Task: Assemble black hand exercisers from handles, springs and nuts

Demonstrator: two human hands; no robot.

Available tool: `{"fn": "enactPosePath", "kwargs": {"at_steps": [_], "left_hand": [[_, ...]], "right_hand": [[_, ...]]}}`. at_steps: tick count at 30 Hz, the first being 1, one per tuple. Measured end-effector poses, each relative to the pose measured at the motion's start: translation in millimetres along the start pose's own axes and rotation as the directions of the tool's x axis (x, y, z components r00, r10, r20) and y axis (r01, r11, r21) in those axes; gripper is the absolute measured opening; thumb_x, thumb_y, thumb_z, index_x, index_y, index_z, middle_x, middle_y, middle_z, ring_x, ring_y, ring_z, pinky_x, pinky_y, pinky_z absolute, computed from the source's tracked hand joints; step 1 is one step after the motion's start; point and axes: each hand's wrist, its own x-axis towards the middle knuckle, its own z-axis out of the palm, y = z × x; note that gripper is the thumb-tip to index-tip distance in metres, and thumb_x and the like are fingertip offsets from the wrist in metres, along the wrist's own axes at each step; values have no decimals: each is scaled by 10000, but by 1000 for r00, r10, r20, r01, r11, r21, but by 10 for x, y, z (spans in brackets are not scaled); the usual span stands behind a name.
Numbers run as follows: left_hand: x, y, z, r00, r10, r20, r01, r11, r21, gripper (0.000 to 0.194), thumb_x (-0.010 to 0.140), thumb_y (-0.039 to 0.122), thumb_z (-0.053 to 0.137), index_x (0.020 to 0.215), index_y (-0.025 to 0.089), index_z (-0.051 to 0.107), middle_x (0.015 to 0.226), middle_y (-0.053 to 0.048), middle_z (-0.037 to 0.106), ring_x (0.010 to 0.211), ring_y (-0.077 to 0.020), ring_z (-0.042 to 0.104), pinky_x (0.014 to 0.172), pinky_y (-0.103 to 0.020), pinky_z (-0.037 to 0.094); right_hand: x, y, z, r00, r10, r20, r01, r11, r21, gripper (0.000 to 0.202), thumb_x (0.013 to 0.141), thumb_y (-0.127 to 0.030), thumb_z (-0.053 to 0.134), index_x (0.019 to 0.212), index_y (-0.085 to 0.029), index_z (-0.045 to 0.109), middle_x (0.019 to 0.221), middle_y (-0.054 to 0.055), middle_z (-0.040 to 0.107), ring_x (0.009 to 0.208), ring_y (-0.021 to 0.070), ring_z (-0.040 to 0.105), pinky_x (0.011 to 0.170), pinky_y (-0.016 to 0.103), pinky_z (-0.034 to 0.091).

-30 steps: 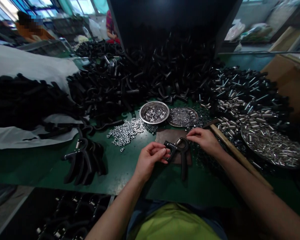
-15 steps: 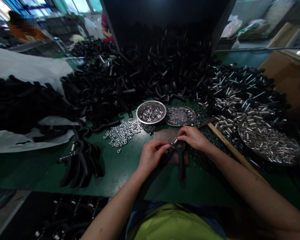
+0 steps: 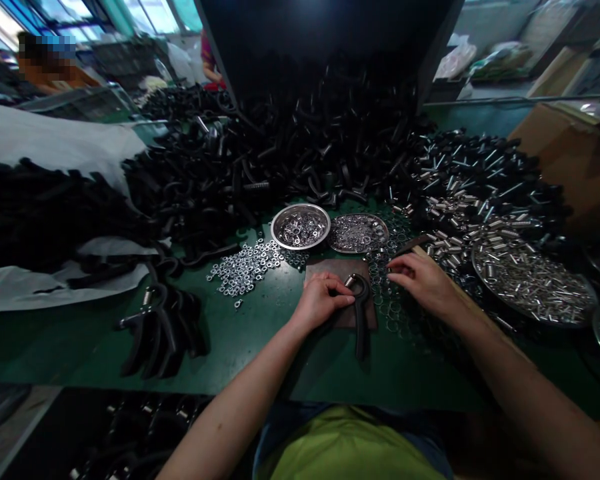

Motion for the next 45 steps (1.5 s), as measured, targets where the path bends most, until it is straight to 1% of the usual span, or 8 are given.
{"fn": "enactPosePath", "kwargs": {"at_steps": [10,14,17,21,28,31,39,45], "left_hand": [[127,63,-40,988,-143,65,148,986,-75,162,558,316,790,646,211,704,694,8,667,712,-163,598,684,-271,436],[117,82,-37,986,-150,66,154,986,-57,154,573,313,779,655,210,699,709,13,669,713,-157,596,669,-261,426],[104,99,-32,983,-170,63,171,985,-21,158,580,296,778,680,210,690,740,14,667,720,-156,587,664,-261,412],[107,112,-26,984,-179,25,179,984,7,205,562,288,789,692,199,658,717,15,638,711,-158,570,662,-264,391],[109,133,-37,981,-196,-13,196,977,85,276,562,312,788,702,194,581,701,26,596,733,-176,543,659,-266,352],[97,138,-46,984,-179,-7,179,980,90,273,571,307,784,716,198,580,721,19,601,761,-186,542,667,-267,346],[80,134,-42,990,-144,-13,144,980,135,257,624,335,758,757,196,587,798,1,602,835,-204,538,706,-289,363],[-252,142,33,966,48,-255,27,959,283,383,644,313,760,934,192,543,1089,-76,537,1026,-254,477,844,-368,388]], "right_hand": [[-508,451,-255,986,128,-106,-164,655,-737,294,880,-271,428,1105,-148,573,804,138,604,749,287,552,584,369,400],[-449,307,-241,967,145,-209,-246,746,-619,412,897,-260,366,1271,-176,515,912,163,600,670,250,567,558,379,420],[-451,25,-330,965,197,-171,-230,954,-193,438,919,-313,329,1323,-218,470,844,93,618,578,181,558,521,338,457],[-568,-403,-330,954,218,-205,-148,939,310,494,945,-334,285,1438,-341,254,1008,53,641,548,131,569,464,271,481],[-560,-493,-129,992,-54,113,48,997,55,462,912,-224,375,1362,-311,427,1295,20,570,1098,225,596,907,420,518],[-572,-557,-195,996,-61,-65,66,994,84,483,928,-223,357,1400,-324,355,1388,-9,475,1201,213,518,951,400,497],[-560,-274,59,983,38,177,-24,996,-81,484,943,-225,327,1422,-297,322,1308,51,555,1084,248,605,876,436,520],[-731,-650,-304,1000,-19,9,18,998,61,466,941,-243,353,1398,-333,364,1298,16,567,1032,205,634,830,354,560]]}}
